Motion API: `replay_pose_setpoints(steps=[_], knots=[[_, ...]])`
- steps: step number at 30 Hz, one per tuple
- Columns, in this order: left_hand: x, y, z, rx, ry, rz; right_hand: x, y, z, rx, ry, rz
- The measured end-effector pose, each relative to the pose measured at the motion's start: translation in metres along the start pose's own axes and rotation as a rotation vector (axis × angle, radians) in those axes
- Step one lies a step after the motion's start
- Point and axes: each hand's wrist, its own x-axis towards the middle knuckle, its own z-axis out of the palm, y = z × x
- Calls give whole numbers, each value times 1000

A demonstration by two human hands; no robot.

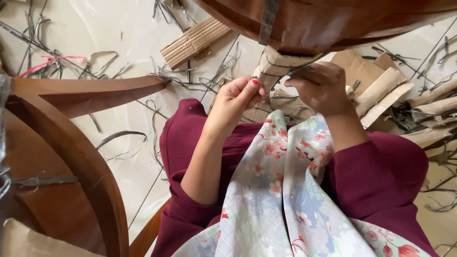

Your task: Wrapping the legs of a wooden chair with cardboard strips and securing them with black plastic ties for protection.

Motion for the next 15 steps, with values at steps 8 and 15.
replay_pose_setpoints(steps=[8, 15], knots=[[6, 5, 0, 149, -237, -131, 8, -7, -11, -46, 4, 8], [-9, -9, 27, 708, 76, 537, 7, -9, -8, -60, 12, 60]])
